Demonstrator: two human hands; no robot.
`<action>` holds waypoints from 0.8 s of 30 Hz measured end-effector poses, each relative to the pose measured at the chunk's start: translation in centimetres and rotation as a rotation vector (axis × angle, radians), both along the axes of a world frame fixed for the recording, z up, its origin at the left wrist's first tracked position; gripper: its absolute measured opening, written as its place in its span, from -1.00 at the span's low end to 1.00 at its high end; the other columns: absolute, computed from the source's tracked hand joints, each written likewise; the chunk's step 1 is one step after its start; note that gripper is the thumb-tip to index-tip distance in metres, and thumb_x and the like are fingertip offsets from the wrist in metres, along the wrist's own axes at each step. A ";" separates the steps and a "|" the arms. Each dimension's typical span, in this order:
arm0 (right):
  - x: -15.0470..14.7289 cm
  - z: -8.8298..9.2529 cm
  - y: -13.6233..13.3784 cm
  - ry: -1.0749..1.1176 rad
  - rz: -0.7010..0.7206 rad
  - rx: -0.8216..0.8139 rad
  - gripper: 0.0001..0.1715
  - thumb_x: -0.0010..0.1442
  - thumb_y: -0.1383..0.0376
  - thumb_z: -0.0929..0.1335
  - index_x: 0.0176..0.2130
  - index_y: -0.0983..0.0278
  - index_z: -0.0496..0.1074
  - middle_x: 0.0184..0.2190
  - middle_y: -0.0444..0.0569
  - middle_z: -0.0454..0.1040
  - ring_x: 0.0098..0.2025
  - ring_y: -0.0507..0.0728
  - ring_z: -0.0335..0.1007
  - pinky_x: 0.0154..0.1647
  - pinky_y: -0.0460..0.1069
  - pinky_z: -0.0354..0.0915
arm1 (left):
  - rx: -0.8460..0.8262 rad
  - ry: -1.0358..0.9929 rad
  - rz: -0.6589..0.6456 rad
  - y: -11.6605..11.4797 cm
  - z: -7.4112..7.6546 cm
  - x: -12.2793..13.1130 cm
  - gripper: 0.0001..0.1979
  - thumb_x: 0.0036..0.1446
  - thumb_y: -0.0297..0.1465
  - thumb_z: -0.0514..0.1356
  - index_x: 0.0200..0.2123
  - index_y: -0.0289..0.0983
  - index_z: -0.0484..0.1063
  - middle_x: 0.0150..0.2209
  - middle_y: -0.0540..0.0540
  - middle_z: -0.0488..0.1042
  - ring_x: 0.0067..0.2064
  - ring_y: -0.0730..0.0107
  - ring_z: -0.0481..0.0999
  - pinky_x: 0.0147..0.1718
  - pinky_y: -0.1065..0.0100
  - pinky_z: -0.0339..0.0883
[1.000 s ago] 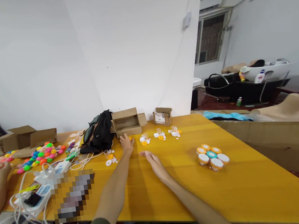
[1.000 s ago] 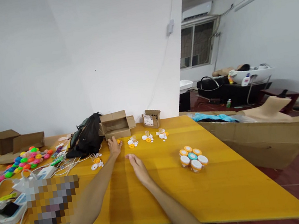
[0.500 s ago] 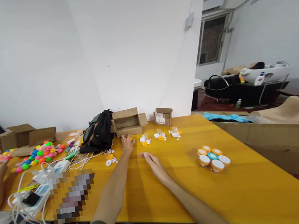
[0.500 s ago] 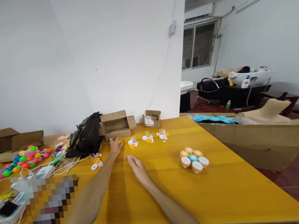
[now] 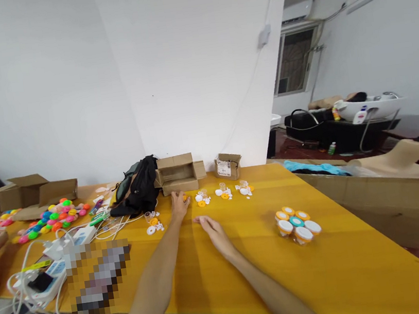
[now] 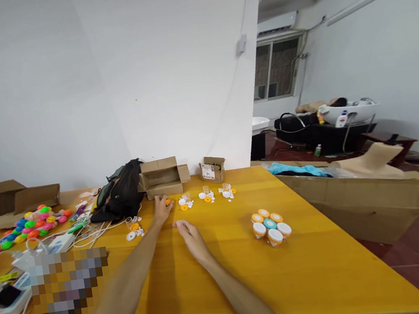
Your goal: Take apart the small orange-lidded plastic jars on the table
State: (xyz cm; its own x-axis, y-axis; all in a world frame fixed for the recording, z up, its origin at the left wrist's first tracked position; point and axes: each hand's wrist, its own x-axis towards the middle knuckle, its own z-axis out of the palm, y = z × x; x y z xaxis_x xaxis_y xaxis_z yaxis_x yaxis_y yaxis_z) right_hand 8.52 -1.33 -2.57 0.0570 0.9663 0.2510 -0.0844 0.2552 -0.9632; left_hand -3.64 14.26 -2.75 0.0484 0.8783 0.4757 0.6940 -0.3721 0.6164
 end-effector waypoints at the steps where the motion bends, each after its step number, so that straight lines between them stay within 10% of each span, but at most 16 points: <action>1: 0.0 0.0 0.0 0.000 0.002 0.000 -0.13 -0.05 -0.43 0.27 -0.26 0.23 0.57 -0.21 0.08 0.62 -0.03 0.29 0.48 0.14 0.17 0.27 | 0.001 -0.009 -0.001 0.0 0.0 0.0 -0.91 0.05 -0.46 0.28 -0.37 -0.21 0.40 -0.21 -0.05 0.23 -0.19 0.30 0.42 0.02 0.17 0.39; 24: 0.6 -0.2 -0.5 -0.098 -0.025 0.032 -0.14 0.06 -0.40 0.19 -0.22 0.24 0.55 -0.17 0.09 0.61 -0.01 0.30 0.48 0.13 0.18 0.30 | -0.010 -0.378 0.091 1.4 -1.4 -1.6 -0.73 0.25 -0.35 0.07 0.01 -0.19 0.34 0.02 -0.19 0.41 0.12 0.18 0.41 0.16 0.17 0.23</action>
State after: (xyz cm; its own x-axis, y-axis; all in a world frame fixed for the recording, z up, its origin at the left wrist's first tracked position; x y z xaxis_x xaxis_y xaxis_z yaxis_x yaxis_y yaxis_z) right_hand 9.08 -1.79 -2.77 0.0542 0.9564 0.2870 0.0169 0.2865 -0.9579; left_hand -5.20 15.62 -4.11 -0.2068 0.8758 0.4361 0.4473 -0.3118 0.8383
